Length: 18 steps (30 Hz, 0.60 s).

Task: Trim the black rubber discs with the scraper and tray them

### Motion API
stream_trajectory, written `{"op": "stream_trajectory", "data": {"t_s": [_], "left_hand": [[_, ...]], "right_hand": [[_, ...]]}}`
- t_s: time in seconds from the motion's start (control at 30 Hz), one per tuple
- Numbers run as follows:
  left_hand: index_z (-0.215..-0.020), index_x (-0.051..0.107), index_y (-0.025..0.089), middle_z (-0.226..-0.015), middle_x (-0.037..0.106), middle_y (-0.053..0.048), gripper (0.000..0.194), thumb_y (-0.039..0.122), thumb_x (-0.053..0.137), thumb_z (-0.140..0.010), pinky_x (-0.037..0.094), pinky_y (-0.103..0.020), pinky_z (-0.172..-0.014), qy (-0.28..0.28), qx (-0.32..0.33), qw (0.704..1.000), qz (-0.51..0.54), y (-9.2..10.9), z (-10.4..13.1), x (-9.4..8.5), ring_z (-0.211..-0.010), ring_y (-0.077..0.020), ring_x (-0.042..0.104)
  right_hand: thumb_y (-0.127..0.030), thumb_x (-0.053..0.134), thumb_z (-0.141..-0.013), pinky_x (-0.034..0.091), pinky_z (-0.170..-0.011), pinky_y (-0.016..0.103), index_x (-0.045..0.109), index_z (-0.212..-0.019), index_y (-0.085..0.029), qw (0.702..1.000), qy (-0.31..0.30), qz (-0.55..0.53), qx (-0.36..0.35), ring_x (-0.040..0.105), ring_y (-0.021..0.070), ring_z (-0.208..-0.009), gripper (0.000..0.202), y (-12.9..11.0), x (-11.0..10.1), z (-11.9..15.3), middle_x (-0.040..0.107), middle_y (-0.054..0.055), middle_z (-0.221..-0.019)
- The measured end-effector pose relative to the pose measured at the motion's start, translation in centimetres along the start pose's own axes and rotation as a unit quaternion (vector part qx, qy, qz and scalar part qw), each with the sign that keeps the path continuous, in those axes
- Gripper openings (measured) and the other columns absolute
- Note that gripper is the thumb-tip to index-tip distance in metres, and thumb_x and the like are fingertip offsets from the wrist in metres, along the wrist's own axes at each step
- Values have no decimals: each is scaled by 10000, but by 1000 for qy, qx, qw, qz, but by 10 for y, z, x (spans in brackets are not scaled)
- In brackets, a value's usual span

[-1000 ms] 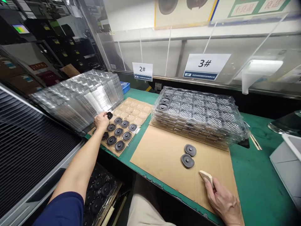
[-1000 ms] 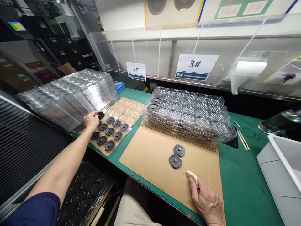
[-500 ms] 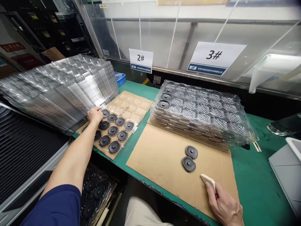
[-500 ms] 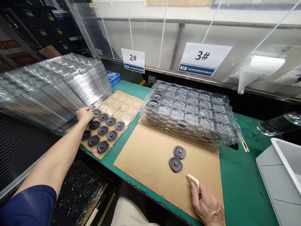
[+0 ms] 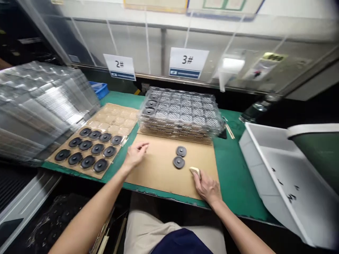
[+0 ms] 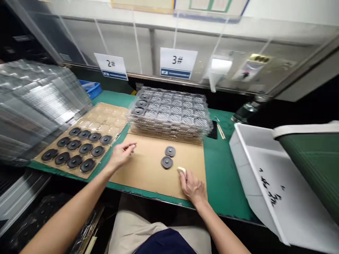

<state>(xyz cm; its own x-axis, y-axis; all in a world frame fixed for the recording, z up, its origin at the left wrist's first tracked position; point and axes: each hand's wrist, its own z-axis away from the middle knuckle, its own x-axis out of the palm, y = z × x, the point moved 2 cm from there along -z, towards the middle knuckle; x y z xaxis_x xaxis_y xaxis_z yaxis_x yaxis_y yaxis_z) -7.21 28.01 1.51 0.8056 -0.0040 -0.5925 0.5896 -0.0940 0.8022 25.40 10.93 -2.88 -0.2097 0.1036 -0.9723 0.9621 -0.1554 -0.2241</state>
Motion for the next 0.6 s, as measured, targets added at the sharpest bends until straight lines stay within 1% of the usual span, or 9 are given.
{"op": "stream_trajectory", "data": {"t_s": [0.07, 0.1, 0.13, 0.17, 0.23, 0.33, 0.43, 0.53, 0.6], "left_hand": [[-1096, 765, 167, -848, 759, -41, 273, 344, 658, -917, 579, -340, -768, -57, 6, 998, 12, 21, 27, 53, -764, -194, 705], [-1104, 744, 165, -930, 757, -54, 262, 343, 680, -923, 578, -378, -826, -73, 9, 997, 11, 31, 37, 75, -833, -200, 706], [-1125, 725, 167, -1022, 745, -68, 268, 348, 692, -930, 567, -417, -890, -84, 11, 996, 5, 41, 45, 93, -922, -212, 700], [-1142, 707, 169, -1098, 724, -81, 278, 354, 699, -935, 551, -454, -938, -91, 11, 996, -3, 50, 51, 107, -996, -227, 685], [-1157, 685, 171, -1200, 681, -96, 282, 354, 698, -943, 524, -497, -990, -98, 5, 995, -22, 68, 59, 125, -1099, -253, 648], [-1113, 682, 162, -1188, 675, -92, 242, 340, 692, -950, 543, -481, -961, -109, -6, 993, -37, 92, 71, 135, -1083, -249, 649], [-1086, 674, 151, -1059, 697, -68, 240, 359, 673, -966, 585, -409, -844, -114, -19, 993, -15, 112, 91, 136, -931, -205, 680], [-1078, 666, 148, -896, 706, -39, 323, 448, 662, -960, 585, -320, -653, -113, -43, 991, 51, 123, 119, 133, -685, -153, 668], [-1086, 673, 153, -845, 719, -39, 452, 555, 710, -881, 569, -300, -567, -117, -58, 985, 111, 126, 144, 131, -572, -145, 649]], "right_hand": [[-429, 398, -1066, 272, -573, 275, 690, -1117, -179, 1000, -7, -8, 10, 655, 182, -663, 388, 0, 0, -1, 745, 92, -850], [-430, 393, -1070, 273, -578, 276, 685, -1114, -181, 1000, -9, -17, 15, 660, 185, -679, 387, 0, 0, -1, 747, 93, -868], [-433, 390, -1072, 275, -585, 277, 679, -1114, -183, 999, -10, -29, 19, 666, 189, -699, 383, 0, 0, -2, 749, 94, -888], [-435, 392, -1073, 280, -593, 278, 672, -1117, -187, 999, -11, -44, 22, 671, 193, -723, 377, 0, 0, -2, 751, 94, -909], [-438, 407, -1071, 292, -610, 279, 658, -1116, -189, 996, -9, -82, 27, 677, 200, -766, 357, 1, -1, -3, 751, 97, -945], [-420, 453, -1053, 318, -640, 276, 644, -1093, -186, 987, 6, -159, 33, 666, 200, -791, 304, 3, -10, -4, 742, 94, -972], [-395, 516, -1018, 356, -668, 272, 629, -1042, -173, 967, 31, -249, 39, 626, 184, -751, 251, 5, -24, 3, 712, 64, -918], [-338, 570, -952, 356, -654, 269, 602, -902, -186, 934, 46, -352, 44, 579, 169, -695, 164, -1, -35, 25, 661, 29, -788], [-308, 574, -900, 339, -626, 264, 549, -790, -205, 903, 41, -426, 51, 554, 160, -658, 153, -8, -38, 47, 628, 18, -705]]}}
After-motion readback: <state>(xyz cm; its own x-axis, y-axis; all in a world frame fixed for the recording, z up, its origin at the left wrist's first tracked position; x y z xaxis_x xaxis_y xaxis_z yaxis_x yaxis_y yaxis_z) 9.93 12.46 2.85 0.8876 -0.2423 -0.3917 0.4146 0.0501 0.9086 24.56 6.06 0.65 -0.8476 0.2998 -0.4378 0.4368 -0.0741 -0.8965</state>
